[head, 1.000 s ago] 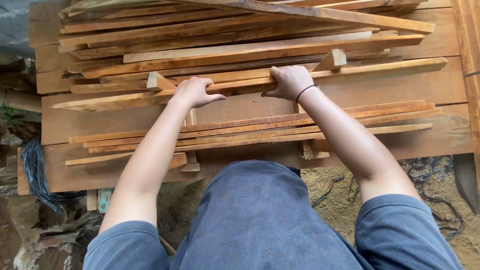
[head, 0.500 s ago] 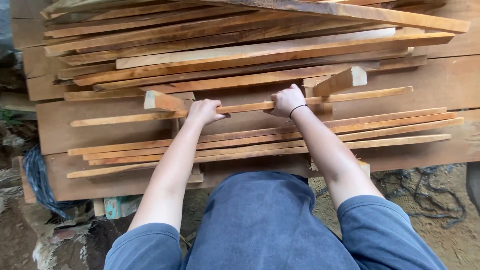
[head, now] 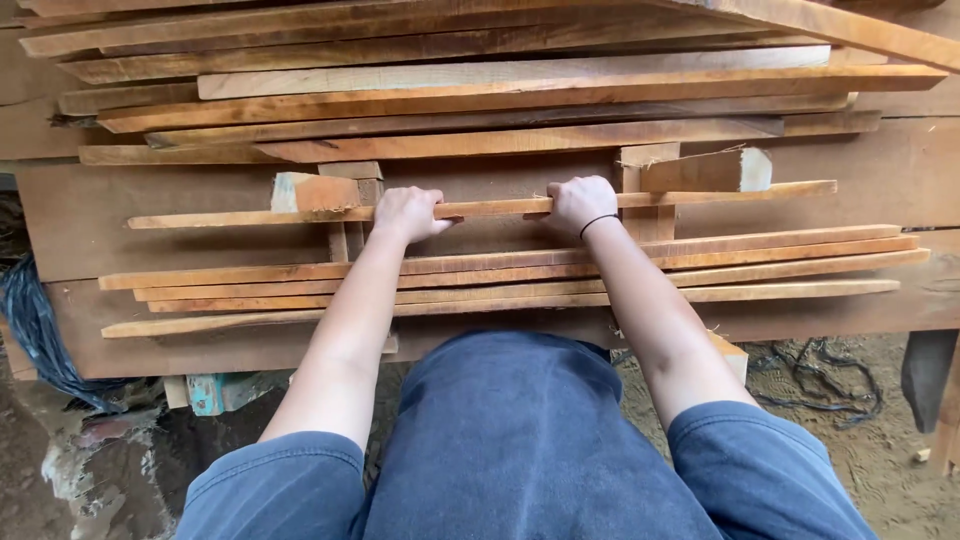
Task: The person picks up thin wooden planks from a pile and places them onto a wooden frame structure. They repeat this process, stacking the planks one by one on top of each other within the frame.
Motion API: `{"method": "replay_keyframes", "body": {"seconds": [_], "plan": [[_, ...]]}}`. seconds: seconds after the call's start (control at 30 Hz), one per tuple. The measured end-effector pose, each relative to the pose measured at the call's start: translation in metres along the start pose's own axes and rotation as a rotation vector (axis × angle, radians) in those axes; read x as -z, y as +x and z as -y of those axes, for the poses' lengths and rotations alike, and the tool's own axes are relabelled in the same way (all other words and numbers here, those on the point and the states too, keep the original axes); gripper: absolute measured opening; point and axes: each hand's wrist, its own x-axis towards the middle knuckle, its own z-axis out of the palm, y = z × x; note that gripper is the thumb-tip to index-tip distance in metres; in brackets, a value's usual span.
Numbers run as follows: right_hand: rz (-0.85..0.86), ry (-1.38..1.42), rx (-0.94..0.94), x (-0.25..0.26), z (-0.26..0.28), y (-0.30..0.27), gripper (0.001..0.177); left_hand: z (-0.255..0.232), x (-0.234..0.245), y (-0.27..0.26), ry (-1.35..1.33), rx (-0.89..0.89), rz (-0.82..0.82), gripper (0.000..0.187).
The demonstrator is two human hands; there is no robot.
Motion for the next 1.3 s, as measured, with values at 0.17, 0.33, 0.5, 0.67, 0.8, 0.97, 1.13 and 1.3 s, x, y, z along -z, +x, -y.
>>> {"method": "replay_keyframes", "body": {"seconds": [0.17, 0.33, 0.5, 0.67, 0.8, 0.97, 1.13, 1.3], "plan": [[-0.082, 0.079, 0.027, 0.009, 0.007, -0.018, 0.046, 0.006, -0.037, 0.003, 0.012, -0.012, -0.127, 0.04], [-0.126, 0.185, 0.061, -0.004, 0.014, -0.039, 0.057, -0.011, -0.026, -0.032, -0.034, -0.097, -0.179, 0.057], [-0.171, 0.249, -0.035, -0.02, 0.023, -0.048, 0.059, -0.015, -0.042, -0.04, -0.072, -0.056, -0.206, 0.06], [-0.344, 0.251, -0.083, -0.045, 0.026, -0.054, 0.058, -0.014, -0.068, -0.044, -0.134, -0.058, -0.41, 0.053], [-0.525, 0.315, -0.08, -0.056, 0.031, -0.072, 0.042, -0.021, -0.085, -0.061, -0.121, -0.088, -0.675, 0.045], [-0.606, 0.336, 0.014, -0.063, 0.032, -0.092, 0.032, -0.024, -0.117, -0.061, -0.097, -0.007, -0.722, 0.033], [-0.432, 0.312, -0.151, -0.045, 0.045, -0.08, 0.047, -0.022, -0.126, -0.025, -0.027, 0.124, -0.579, 0.038], [-0.509, 0.338, -0.139, -0.076, 0.041, -0.071, 0.041, -0.045, -0.12, -0.045, -0.011, 0.1, -0.774, 0.029]]}}
